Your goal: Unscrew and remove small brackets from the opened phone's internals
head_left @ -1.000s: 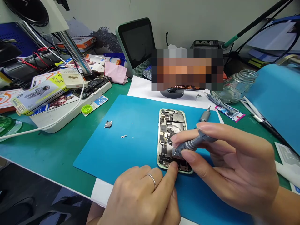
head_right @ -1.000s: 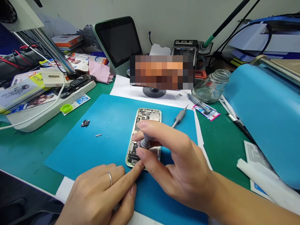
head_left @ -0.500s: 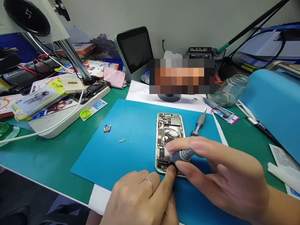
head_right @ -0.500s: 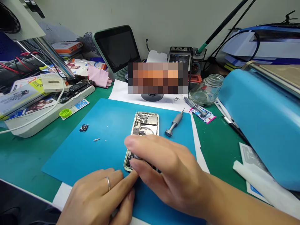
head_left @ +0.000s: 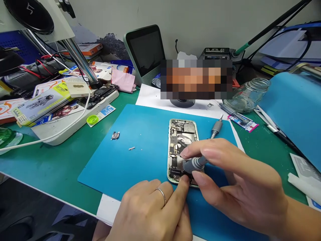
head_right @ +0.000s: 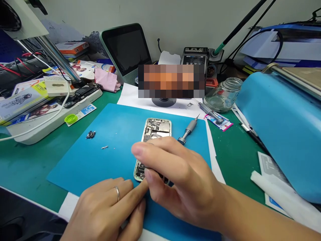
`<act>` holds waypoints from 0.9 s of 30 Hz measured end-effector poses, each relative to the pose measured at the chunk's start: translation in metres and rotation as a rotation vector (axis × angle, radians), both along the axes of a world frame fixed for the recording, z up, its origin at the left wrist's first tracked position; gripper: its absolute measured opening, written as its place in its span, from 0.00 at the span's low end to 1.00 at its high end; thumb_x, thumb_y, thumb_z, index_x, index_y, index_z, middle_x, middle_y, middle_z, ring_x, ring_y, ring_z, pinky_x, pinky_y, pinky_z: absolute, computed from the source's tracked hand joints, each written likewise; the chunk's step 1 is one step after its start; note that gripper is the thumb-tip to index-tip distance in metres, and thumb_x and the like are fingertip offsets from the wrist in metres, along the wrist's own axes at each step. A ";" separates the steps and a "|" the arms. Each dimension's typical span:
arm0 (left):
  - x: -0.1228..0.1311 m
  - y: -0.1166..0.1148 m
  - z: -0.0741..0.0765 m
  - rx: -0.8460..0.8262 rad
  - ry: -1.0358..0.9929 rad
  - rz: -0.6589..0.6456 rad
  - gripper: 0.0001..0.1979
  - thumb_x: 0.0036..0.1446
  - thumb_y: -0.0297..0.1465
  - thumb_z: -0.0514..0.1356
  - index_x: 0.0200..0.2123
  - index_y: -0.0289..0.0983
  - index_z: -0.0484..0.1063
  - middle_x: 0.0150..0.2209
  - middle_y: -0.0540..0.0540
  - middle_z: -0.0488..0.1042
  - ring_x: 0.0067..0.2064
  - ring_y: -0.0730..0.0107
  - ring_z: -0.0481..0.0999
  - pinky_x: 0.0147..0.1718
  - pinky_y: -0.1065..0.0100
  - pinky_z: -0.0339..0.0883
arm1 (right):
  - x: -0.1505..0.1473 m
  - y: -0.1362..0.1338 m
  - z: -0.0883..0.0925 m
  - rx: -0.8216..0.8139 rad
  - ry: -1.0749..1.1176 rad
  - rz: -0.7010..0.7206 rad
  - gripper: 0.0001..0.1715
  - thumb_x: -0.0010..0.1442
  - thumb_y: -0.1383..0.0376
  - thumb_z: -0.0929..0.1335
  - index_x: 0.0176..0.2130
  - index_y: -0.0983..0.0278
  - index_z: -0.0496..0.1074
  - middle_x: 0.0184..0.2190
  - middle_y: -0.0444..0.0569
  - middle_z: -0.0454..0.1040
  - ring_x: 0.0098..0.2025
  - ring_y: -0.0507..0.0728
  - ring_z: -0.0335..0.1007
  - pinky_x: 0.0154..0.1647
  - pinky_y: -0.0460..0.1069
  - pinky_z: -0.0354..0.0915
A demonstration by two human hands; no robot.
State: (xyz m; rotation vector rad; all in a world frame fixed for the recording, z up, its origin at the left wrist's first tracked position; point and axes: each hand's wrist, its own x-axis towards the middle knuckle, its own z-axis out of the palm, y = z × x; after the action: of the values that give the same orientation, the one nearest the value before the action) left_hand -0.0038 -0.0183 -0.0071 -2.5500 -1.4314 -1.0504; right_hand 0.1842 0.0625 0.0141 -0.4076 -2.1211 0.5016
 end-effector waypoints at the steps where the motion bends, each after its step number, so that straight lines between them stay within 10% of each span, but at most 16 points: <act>1: 0.000 0.000 0.000 0.001 -0.005 0.001 0.13 0.59 0.21 0.57 0.44 0.35 0.78 0.22 0.53 0.70 0.20 0.70 0.68 0.17 0.63 0.58 | 0.000 0.000 0.000 -0.009 -0.001 -0.001 0.43 0.57 0.81 0.69 0.67 0.59 0.64 0.53 0.53 0.81 0.51 0.58 0.79 0.49 0.53 0.80; 27: -0.001 -0.002 0.001 -0.037 -0.008 0.002 0.15 0.61 0.23 0.57 0.49 0.32 0.79 0.23 0.53 0.71 0.21 0.69 0.70 0.17 0.61 0.58 | -0.001 -0.004 -0.001 -0.210 0.072 -0.119 0.43 0.59 0.81 0.72 0.66 0.53 0.66 0.51 0.49 0.82 0.47 0.58 0.84 0.39 0.48 0.85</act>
State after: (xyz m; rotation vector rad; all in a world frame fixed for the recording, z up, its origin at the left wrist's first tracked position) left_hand -0.0043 -0.0203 -0.0060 -2.5719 -1.4695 -1.0451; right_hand 0.1829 0.0585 0.0132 -0.6217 -1.9685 0.6616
